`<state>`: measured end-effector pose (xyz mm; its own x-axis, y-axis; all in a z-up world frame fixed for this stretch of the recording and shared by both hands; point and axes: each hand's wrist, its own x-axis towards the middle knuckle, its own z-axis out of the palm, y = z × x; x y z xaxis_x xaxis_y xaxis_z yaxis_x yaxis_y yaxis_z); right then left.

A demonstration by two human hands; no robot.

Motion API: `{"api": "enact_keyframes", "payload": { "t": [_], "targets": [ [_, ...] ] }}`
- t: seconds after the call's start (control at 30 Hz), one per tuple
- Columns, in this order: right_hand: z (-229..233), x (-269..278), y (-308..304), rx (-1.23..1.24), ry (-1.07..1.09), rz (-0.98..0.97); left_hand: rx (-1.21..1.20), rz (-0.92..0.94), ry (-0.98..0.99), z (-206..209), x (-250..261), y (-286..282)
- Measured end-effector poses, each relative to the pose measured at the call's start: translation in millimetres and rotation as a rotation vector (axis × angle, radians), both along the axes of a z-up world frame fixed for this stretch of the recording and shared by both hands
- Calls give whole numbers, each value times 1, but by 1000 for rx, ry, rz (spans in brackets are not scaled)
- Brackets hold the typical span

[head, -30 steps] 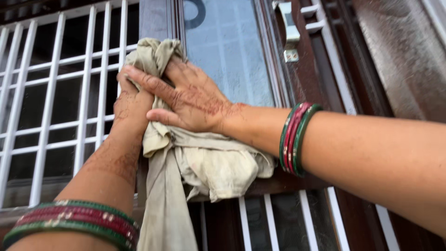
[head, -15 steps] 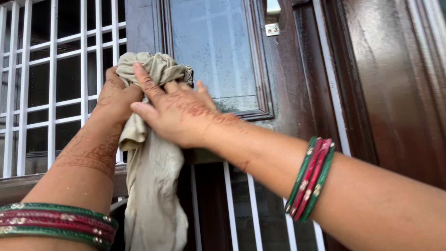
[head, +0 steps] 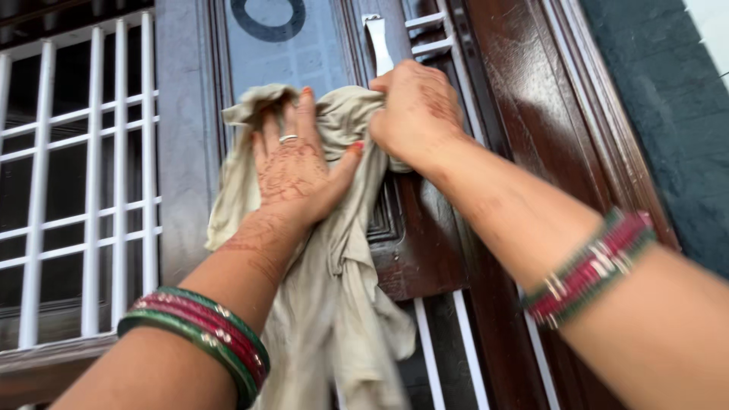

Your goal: The person wipes the wooden frame, glass panes, and metal grill of a window with a cloth.

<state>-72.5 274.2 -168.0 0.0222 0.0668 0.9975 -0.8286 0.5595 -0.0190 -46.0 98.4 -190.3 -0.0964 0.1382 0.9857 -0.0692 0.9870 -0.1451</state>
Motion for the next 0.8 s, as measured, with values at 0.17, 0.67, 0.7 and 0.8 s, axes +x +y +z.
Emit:
{"api": "enact_keyframes", "payload": {
  "t": [0.17, 0.67, 0.7, 0.8],
  "targets": [
    [-55, -41, -8, -71, 103, -116, -213, -42, 65, -7, -15, 29],
    [32, -64, -30, -190, 236, -43, -531, -46, 121, 94, -15, 8],
    [32, -64, -32, -202, 248, -62, -540, -47, 108, 97, -13, 5],
    [26, -60, -36, -228, 259, -111, -563, -60, 81, 99, -14, 3]
  ]
}}
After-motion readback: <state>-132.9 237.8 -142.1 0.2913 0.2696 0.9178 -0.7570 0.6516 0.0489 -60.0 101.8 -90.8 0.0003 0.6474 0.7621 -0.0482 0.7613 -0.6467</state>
